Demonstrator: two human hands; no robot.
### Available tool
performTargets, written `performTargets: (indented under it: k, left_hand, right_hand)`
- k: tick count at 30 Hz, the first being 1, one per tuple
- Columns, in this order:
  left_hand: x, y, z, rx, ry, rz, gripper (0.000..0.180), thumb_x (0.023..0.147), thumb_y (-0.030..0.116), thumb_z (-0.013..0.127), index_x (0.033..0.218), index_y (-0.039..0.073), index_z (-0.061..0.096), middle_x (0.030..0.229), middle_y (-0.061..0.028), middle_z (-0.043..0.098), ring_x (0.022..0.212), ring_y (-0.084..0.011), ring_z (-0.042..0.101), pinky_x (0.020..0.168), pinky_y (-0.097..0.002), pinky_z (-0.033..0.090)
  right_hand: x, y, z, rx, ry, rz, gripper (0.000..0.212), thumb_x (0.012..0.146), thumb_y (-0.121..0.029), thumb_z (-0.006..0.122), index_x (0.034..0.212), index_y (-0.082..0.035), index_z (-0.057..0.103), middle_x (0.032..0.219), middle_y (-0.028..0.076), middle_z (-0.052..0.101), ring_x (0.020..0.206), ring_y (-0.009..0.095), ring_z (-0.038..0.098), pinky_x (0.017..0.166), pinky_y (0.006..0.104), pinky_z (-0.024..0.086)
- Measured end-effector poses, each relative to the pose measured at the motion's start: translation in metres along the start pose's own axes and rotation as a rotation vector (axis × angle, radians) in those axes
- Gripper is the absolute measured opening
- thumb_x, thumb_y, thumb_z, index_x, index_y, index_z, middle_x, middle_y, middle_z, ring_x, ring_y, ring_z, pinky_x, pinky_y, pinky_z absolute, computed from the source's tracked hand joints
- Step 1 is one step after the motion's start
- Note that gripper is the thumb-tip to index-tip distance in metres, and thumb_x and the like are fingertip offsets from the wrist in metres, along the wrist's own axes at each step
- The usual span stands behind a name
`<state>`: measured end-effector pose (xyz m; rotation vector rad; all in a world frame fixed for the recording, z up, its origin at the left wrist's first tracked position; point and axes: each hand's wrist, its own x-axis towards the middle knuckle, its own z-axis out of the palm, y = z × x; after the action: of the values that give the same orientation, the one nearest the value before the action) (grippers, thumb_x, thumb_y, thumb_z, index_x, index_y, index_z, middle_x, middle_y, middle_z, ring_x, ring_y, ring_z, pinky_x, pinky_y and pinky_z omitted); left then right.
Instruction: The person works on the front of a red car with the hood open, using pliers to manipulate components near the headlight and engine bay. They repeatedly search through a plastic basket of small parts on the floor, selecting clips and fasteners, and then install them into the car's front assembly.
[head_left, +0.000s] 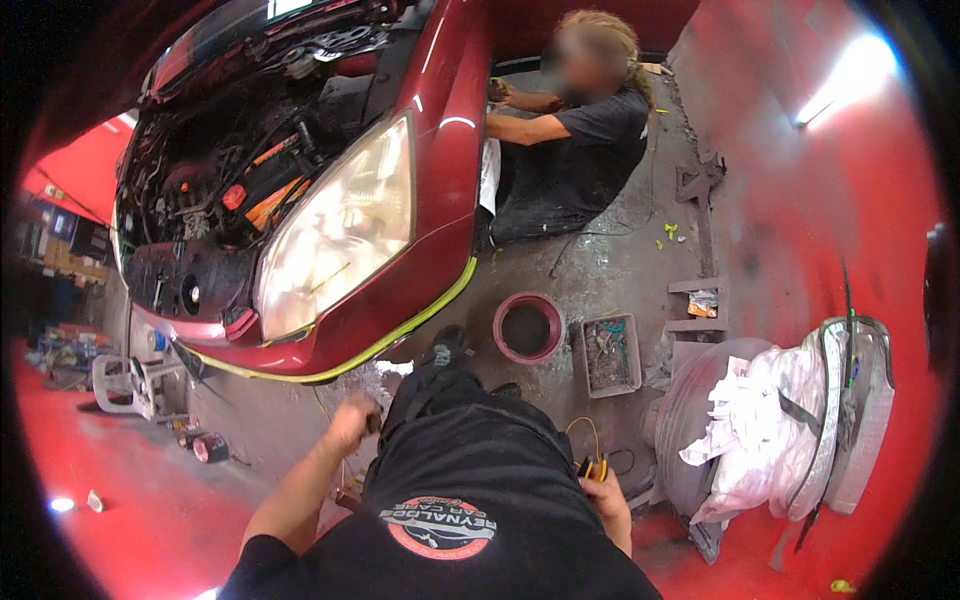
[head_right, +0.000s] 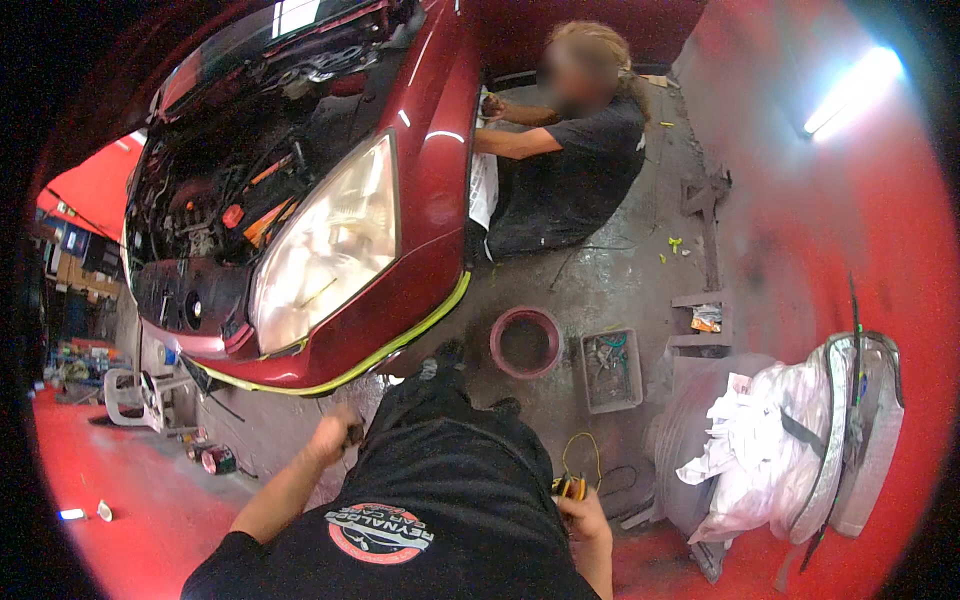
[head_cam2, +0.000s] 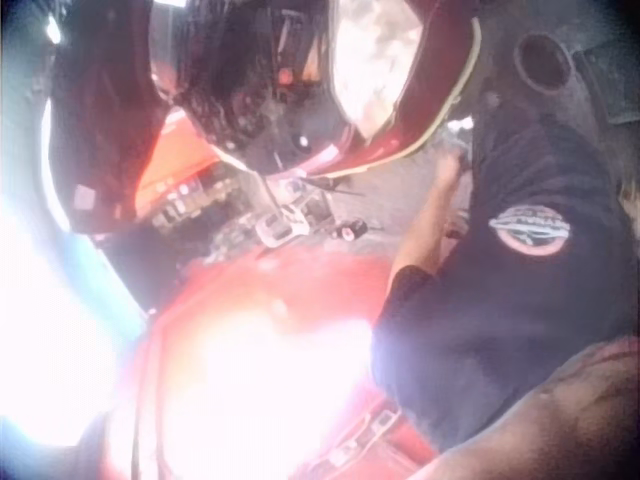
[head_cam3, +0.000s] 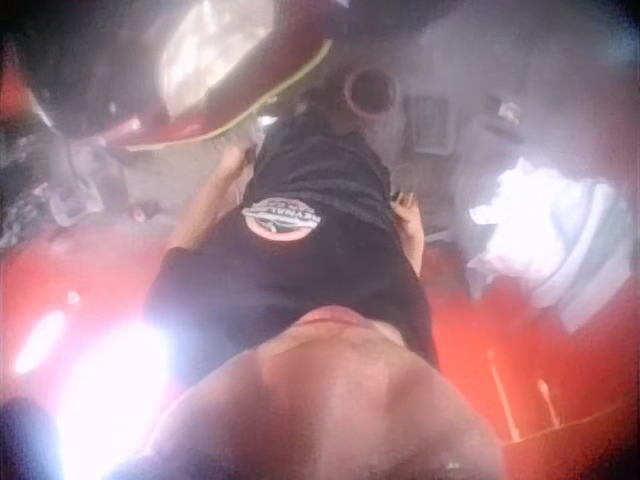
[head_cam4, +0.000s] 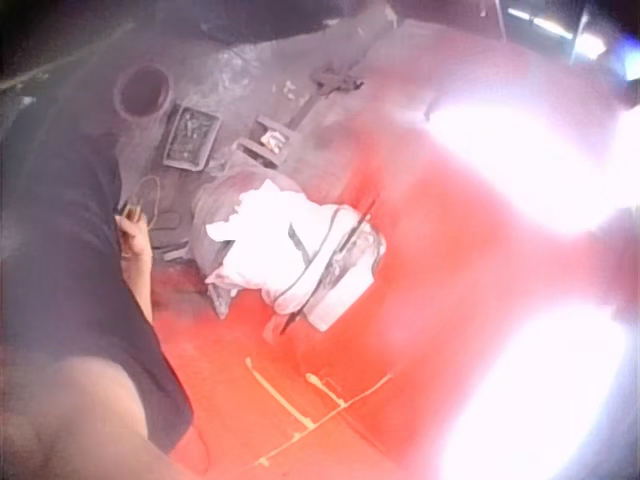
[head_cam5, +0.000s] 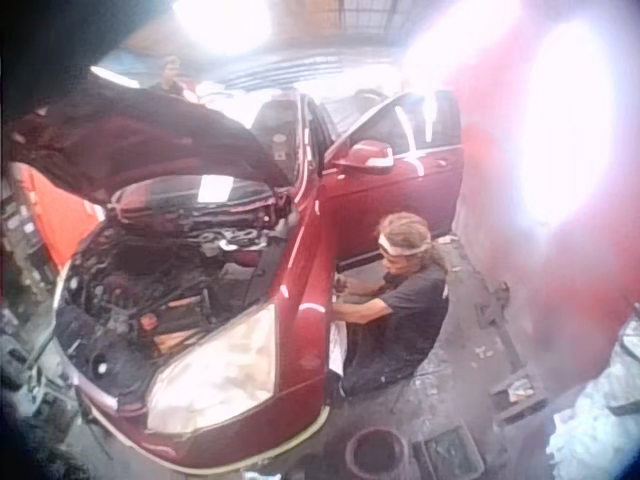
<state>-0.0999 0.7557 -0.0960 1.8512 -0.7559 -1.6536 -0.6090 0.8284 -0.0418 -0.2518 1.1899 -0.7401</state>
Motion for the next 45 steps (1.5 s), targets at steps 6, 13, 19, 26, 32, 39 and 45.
performTargets:
  k: [6,13,19,26,32,39,45]
  left_hand:
    - [0.033,0.138,0.018,-0.056,0.13,0.284,0.002,0.079,0.005,0.053,0.079,0.004,0.051,0.065,-0.0046,0.051,0.055,-0.0133,0.048,0.049,-0.0279,0.039]
    - [0.081,0.276,0.036,-0.24,-0.154,0.443,0.01,0.083,0.0,0.055,0.09,0.005,0.049,0.072,-0.0054,0.058,0.06,-0.0116,0.053,0.052,-0.024,0.038]
    - [0.132,0.354,-0.019,-0.408,-0.204,0.457,0.026,0.082,-0.002,0.052,0.108,0.0,0.054,0.078,-0.0056,0.057,0.063,-0.0111,0.051,0.055,-0.0247,0.038]
    - [0.201,0.383,-0.076,-0.391,0.145,0.574,0.02,0.079,-0.005,0.048,0.096,-0.001,0.058,0.079,-0.0063,0.057,0.06,-0.0097,0.048,0.054,-0.0243,0.038]
    - [0.228,0.38,-0.102,-0.526,0.192,0.506,0.017,0.083,-0.009,0.05,0.097,-0.002,0.058,0.075,-0.0009,0.056,0.065,-0.0062,0.05,0.058,-0.0221,0.04]
    - [0.252,0.376,-0.132,-0.507,0.29,0.537,0.019,0.082,-0.01,0.048,0.095,-0.003,0.059,0.075,-0.0009,0.055,0.063,-0.0064,0.049,0.057,-0.0229,0.04]
    - [0.279,0.387,-0.158,-0.574,0.291,0.504,0.02,0.081,-0.01,0.046,0.095,-0.002,0.058,0.077,-0.0026,0.055,0.062,-0.0084,0.049,0.056,-0.0239,0.04]
  right_hand:
    - [0.079,-0.095,0.062,-0.262,0.29,-0.303,0.017,0.08,-0.006,0.074,0.089,-0.001,0.06,0.07,0.004,0.059,0.052,0.013,0.055,0.046,0.0268,0.043]
    - [0.128,-0.214,0.225,-0.128,0.051,-0.302,0.029,0.083,-0.006,0.071,0.108,0.004,0.059,0.075,0.006,0.059,0.06,0.017,0.059,0.049,0.0295,0.047]
    - [0.177,-0.312,0.376,-0.182,-0.201,-0.112,0.042,0.086,-0.013,0.061,0.122,0.006,0.051,0.084,0.009,0.057,0.076,0.02,0.06,0.054,0.033,0.051]
    - [0.338,-0.363,0.516,-0.701,-0.216,-0.186,0.033,0.095,-0.033,0.056,0.101,0.0,0.063,0.083,0.003,0.06,0.074,0.011,0.055,0.066,0.0267,0.042]
    - [0.457,-0.371,0.628,-1.217,-0.04,-0.434,0.049,0.088,-0.045,0.059,0.093,0.004,0.065,0.078,0.015,0.066,0.073,0.024,0.065,0.07,0.036,0.05]
    - [0.542,-0.364,0.694,-2.172,0.393,-1.095,0.038,0.095,-0.042,0.053,0.108,-0.007,0.059,0.099,0.007,0.059,0.091,0.024,0.059,0.075,0.0372,0.048]
    - [0.536,-0.359,0.702,-2.208,0.352,-1.03,0.08,0.084,-0.073,0.051,0.115,0.001,0.058,0.101,0.01,0.057,0.092,0.023,0.056,0.079,0.0363,0.043]
